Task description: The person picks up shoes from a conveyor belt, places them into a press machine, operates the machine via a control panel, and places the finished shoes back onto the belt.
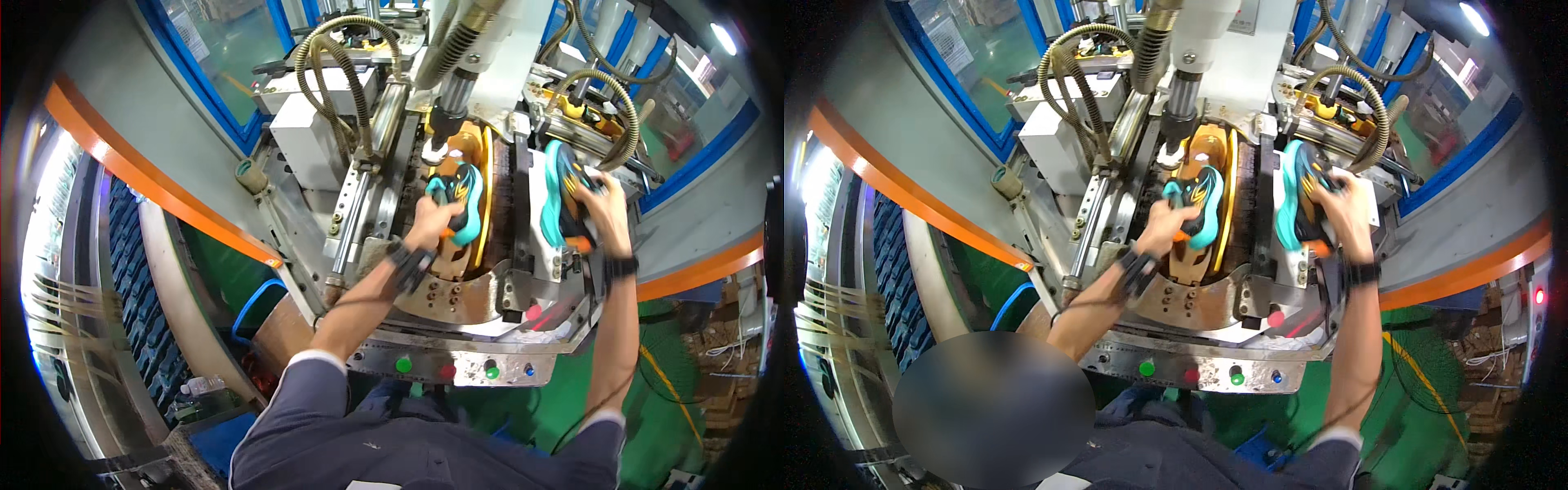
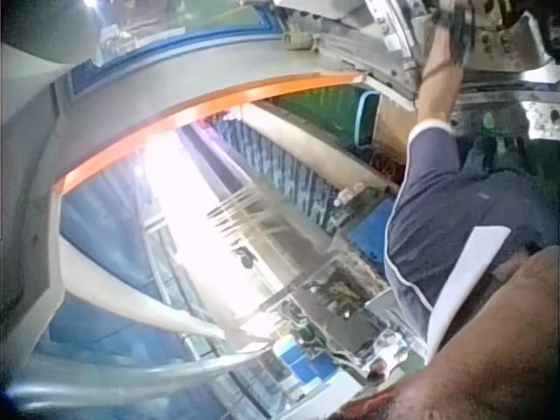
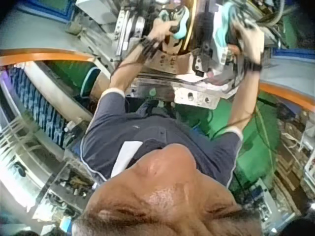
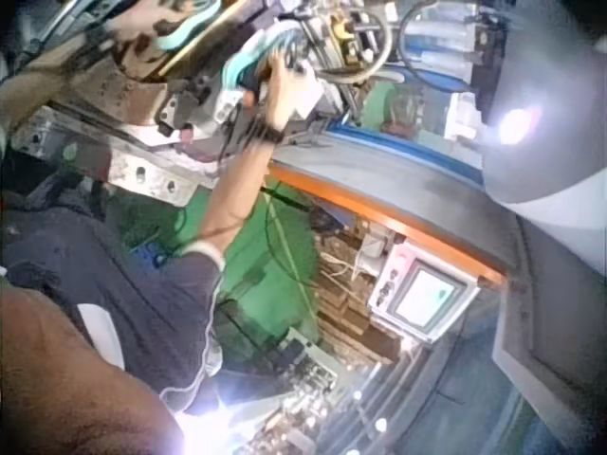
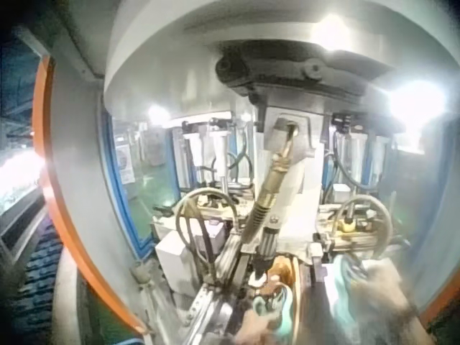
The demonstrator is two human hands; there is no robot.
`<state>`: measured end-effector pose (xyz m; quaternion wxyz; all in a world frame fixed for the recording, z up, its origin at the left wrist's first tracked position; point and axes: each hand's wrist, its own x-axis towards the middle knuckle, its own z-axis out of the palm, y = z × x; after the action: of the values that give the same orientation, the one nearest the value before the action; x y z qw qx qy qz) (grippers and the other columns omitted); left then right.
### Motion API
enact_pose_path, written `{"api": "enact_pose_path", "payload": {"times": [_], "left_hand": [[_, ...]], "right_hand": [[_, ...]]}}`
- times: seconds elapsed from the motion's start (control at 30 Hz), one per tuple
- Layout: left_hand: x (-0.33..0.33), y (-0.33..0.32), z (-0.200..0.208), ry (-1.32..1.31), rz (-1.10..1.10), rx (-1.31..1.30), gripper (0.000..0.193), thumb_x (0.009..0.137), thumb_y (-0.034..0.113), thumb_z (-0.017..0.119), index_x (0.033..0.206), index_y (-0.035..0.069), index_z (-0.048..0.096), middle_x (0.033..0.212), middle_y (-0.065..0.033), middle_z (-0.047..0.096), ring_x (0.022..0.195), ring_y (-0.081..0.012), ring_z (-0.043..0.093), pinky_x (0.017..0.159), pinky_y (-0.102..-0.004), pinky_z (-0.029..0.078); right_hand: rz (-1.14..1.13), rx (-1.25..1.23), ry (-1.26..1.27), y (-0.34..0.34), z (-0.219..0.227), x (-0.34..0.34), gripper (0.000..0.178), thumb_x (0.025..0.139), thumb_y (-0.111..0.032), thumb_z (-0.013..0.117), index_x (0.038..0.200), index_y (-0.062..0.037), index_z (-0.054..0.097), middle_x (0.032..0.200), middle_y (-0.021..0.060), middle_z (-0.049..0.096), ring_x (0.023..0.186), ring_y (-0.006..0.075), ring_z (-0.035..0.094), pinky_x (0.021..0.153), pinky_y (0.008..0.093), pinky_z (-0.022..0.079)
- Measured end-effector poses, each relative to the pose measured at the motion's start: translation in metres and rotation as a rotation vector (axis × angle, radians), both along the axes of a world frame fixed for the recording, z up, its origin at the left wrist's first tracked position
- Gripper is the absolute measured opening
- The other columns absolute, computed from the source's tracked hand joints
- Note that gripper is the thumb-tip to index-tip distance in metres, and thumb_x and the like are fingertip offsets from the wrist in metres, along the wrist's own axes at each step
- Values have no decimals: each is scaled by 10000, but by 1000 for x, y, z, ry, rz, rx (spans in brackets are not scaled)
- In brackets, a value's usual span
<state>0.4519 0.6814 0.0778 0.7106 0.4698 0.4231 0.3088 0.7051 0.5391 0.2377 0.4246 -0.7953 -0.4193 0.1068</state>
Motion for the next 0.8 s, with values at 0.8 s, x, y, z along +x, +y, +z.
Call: {"api": "enact_pose_path", "payload": {"times": [0.8], "left_hand": [[-314,-369,60,-49,1159,-79,438,832,-1,662,1239,-64,513,1120,-114,629,972,-187,626,888,-320,505]], "right_hand": [[723,195,-242,-9,-156,-261,165,849,-76,620,1003,-19,628,850,150,638,798,341,603,722,412,480]]}}
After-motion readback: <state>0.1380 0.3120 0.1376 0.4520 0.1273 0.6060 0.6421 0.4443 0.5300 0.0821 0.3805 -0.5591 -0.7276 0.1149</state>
